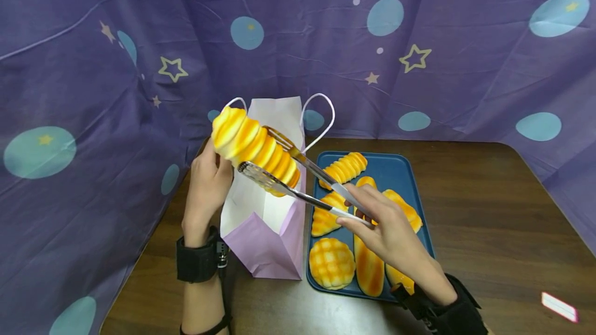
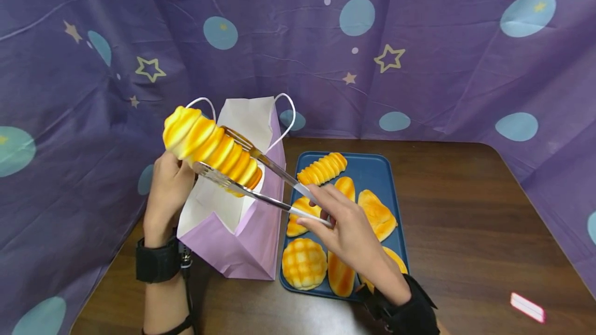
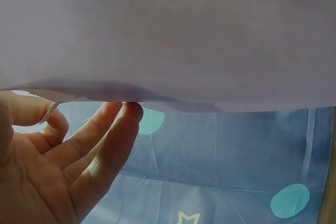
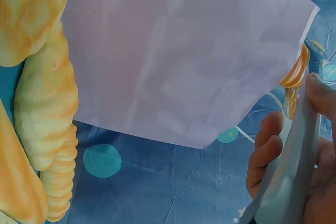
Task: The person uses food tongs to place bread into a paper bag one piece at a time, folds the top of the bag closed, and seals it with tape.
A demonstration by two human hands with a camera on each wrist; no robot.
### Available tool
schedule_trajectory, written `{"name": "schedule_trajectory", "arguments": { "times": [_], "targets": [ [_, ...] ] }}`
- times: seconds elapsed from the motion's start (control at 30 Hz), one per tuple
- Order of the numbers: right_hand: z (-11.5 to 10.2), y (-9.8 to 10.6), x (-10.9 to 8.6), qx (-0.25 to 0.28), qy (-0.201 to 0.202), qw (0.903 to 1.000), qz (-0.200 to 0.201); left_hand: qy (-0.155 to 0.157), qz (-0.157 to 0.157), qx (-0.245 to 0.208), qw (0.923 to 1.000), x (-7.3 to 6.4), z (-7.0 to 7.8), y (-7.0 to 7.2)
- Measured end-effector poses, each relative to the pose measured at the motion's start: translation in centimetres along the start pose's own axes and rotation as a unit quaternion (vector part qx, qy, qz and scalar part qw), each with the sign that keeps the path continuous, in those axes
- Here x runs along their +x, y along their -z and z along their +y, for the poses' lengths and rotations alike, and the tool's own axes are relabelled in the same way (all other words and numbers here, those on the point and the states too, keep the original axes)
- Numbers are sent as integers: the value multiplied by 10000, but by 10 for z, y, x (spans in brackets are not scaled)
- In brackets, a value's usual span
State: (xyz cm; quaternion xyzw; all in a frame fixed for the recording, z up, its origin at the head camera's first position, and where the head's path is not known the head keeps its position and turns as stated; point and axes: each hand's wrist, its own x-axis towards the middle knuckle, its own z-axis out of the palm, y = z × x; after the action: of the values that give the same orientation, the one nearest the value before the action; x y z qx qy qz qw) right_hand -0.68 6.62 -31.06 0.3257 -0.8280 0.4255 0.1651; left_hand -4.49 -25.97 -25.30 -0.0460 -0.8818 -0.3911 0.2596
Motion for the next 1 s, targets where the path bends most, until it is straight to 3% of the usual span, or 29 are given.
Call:
{"name": "schedule_trajectory", "arguments": {
  "times": [0.6,1.0],
  "targets": [
    [3,2,1,-3,-302,9994,-151,-108,47,41,9999,-1,-2,0],
    [4,7,0,31,-779,9963,-347,-261,16,38,9997,-1,-2,-1]
  ]
}}
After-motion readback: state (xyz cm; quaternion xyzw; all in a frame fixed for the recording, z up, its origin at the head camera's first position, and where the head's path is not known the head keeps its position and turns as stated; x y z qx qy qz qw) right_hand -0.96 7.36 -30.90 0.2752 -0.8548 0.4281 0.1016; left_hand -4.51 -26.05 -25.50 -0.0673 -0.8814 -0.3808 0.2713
